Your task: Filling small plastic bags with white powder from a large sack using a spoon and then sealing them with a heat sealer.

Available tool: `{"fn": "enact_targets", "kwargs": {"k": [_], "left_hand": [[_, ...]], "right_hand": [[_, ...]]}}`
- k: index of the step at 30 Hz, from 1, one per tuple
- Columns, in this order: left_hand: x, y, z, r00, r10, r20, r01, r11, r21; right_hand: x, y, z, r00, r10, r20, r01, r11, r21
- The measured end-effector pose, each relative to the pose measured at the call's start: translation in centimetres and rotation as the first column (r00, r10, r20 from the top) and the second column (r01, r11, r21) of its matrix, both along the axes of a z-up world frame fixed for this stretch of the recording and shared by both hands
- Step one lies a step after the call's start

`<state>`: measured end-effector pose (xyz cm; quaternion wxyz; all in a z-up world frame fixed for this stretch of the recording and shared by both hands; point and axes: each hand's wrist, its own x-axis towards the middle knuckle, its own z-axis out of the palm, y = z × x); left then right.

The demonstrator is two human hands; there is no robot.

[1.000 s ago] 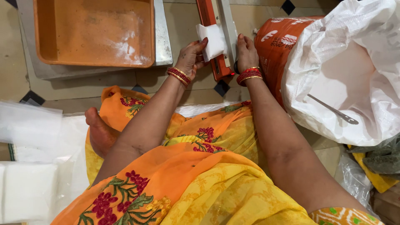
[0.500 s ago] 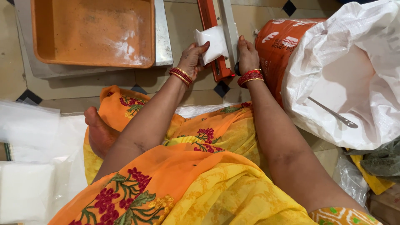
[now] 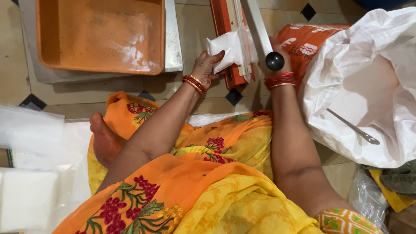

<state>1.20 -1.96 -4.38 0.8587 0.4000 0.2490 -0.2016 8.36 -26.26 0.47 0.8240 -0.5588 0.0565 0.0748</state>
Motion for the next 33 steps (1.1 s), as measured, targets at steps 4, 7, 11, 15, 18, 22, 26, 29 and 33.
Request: {"fn": "enact_targets", "kwargs": {"k": [4, 7, 11, 15, 18, 22, 26, 29, 33], "left_hand": [[-0.2, -0.2, -0.6, 1.000, 0.011, -0.012, -0.011, 1.000, 0.027], [-0.1, 0.0, -0.3, 0.999, 0.032, -0.003, -0.032, 0.998, 0.048], [-0.1, 0.2, -0.8, 0.995, 0.089, 0.044, -0.088, 0.996, -0.030], [1.1, -0.7, -6.4, 0.981, 0.164, 0.106, -0.152, 0.982, -0.109], [0.5, -0.2, -2.6, 0.974, 0.198, 0.112, -0.181, 0.973, -0.141], [-0.7, 0.4, 0.6, 0.977, 0.185, 0.102, -0.176, 0.981, -0.086], [-2.6, 1.7, 1.5, 0.985, 0.103, 0.137, -0.108, 0.994, 0.030], [-5.1, 2.0, 4.8, 0.988, -0.002, 0.156, -0.014, 0.995, 0.100], [-8.3, 2.6, 6.3, 0.982, -0.055, 0.183, 0.040, 0.996, 0.083]], "right_hand": [[-1.4, 1.4, -6.7, 0.957, 0.047, -0.286, -0.187, 0.855, -0.484], [-2.8, 4.1, -5.9, 0.978, 0.197, -0.069, -0.198, 0.763, -0.615], [-6.6, 8.4, -0.3, 0.815, 0.534, 0.224, 0.113, 0.233, -0.966], [-9.7, 11.1, 2.5, 0.774, 0.563, 0.292, 0.214, 0.201, -0.956], [-11.4, 12.2, 3.0, 0.908, 0.343, 0.241, 0.075, 0.432, -0.899], [-10.8, 9.7, -1.8, 0.986, 0.056, -0.157, -0.112, 0.920, -0.376], [-11.3, 10.7, 3.1, 0.863, 0.058, -0.501, -0.093, 0.995, -0.045], [-11.6, 11.0, 4.4, 0.852, 0.135, -0.505, -0.086, 0.989, 0.120], [-11.9, 9.6, 2.7, 0.913, 0.187, -0.362, -0.120, 0.973, 0.199]]}}
